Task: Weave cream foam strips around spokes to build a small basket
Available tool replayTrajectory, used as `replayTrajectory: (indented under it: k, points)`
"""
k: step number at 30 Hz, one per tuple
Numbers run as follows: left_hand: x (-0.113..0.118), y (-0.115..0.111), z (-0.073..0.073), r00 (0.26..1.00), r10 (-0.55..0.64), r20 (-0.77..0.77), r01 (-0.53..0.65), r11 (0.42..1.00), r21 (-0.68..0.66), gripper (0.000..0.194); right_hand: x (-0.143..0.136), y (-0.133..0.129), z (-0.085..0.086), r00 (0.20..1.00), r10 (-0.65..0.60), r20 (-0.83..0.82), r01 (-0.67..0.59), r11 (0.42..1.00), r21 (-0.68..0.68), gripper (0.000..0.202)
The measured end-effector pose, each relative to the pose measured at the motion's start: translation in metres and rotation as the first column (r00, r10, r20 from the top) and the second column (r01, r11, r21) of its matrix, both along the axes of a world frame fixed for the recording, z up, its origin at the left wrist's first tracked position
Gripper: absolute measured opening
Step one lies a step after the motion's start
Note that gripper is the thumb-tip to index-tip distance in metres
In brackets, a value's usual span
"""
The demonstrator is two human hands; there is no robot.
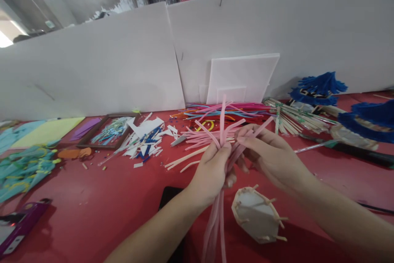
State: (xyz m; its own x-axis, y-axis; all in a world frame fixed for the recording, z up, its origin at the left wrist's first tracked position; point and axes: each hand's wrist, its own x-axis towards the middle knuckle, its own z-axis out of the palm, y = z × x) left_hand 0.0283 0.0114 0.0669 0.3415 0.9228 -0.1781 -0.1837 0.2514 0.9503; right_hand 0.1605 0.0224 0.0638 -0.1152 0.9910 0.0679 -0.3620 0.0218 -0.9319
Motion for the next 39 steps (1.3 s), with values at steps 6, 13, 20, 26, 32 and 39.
replayTrajectory:
  k: [6, 13, 20, 26, 32, 39]
  points:
    - [-0.001, -0.001, 0.001, 0.997, -0.057, -0.06, 0.062, 0.994, 0.085, 0.018, 0.001, -0.001, -0.001, 0.998, 0.014, 0.06, -0.016, 0.999, 0.034, 0.036]
    - [-0.001, -0.003, -0.001, 0.996, -0.03, -0.082, 0.038, 0.994, 0.104, 0.034, 0.0, -0.001, -0.001, 0.999, -0.038, -0.035, 0.037, 0.999, -0.031, 0.028]
    - [0.0, -0.003, -0.002, 0.996, -0.023, -0.087, 0.034, 0.991, 0.126, 0.029, 0.003, 0.002, -0.004, 0.999, -0.029, -0.033, 0.028, 0.999, -0.041, 0.019]
    - [0.0, -0.003, -0.004, 0.991, 0.082, -0.106, -0.068, 0.989, 0.131, 0.031, 0.006, 0.001, -0.002, 0.996, -0.012, -0.091, 0.012, 1.0, -0.001, 0.014]
    - [0.001, -0.004, -0.007, 0.993, 0.087, -0.086, -0.073, 0.986, 0.152, 0.035, 0.003, 0.0, -0.001, 0.995, -0.007, -0.099, -0.001, 0.997, -0.075, 0.021]
    - [0.001, -0.004, -0.007, 0.994, 0.083, -0.078, -0.067, 0.98, 0.189, 0.032, 0.002, 0.002, -0.01, 0.994, 0.033, -0.104, -0.051, 0.984, -0.173, 0.041]
